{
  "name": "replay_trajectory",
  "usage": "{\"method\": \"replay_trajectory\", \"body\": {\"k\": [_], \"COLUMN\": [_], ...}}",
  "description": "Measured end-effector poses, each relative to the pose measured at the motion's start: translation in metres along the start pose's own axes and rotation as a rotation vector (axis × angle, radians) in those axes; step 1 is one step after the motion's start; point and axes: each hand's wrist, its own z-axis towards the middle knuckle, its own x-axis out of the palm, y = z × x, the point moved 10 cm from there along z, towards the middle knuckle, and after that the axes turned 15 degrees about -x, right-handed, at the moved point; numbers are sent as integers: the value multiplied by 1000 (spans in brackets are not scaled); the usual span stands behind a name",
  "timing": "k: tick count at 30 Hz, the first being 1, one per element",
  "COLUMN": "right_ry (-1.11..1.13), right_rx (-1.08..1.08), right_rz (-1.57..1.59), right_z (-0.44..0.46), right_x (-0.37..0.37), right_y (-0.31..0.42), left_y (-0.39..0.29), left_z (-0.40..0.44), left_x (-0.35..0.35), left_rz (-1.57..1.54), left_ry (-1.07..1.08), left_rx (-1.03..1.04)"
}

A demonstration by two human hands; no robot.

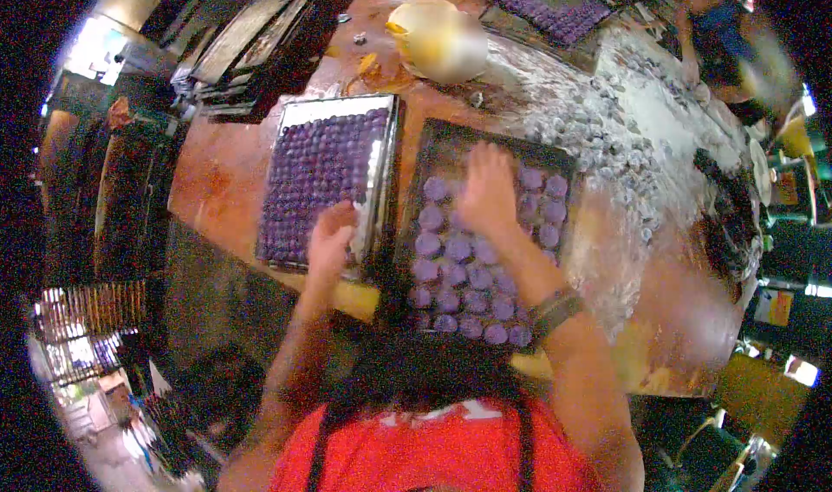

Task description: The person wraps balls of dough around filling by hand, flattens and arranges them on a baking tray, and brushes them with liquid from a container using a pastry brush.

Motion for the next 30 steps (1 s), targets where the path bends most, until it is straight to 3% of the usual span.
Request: {"method": "replay_trajectory", "body": {"k": [3,4,6,8,11,15,18,21,22,25,26,28,29,30], "right_ry": [63,100,-279,-412,-102,32,-79,-289,-371,-537,-568,-494,-519,-539], "right_rx": [-61,0,317,421,804,1082,1141,1137,1113,839,683,486,458,423], "right_rz": [212,430,760,461,165,90,174,368,463,645,668,766,856,944], "right_z": [-6,1,-33,-98,-243,-417,-441,-400,-379,-310,-287,-209,-180,-155], "right_x": [12,17,-5,-56,-44,-50,-50,-69,-74,-54,-40,-83,-102,-118], "right_y": [17,-4,-75,-114,-171,-149,-135,-122,-115,-102,-98,-37,-10,12], "left_y": [5,0,-13,-20,-27,-22,-25,-10,-21,-60,-54,-58,-42,-37], "left_z": [7,5,-7,-14,-31,-34,-32,-4,-10,-38,-27,-42,-41,-44], "left_x": [-31,-32,-30,-32,-34,-29,-13,-18,-14,7,10,48,70,94], "left_rz": [70,127,570,892,1147,1262,1386,1488,1485,1214,983,327,-42,-207], "left_ry": [-106,-123,-207,-303,-567,-610,-554,-416,-459,-449,-392,-27,167,214], "left_rx": [-8,1,31,148,317,382,397,284,295,494,406,187,41,-41]}}
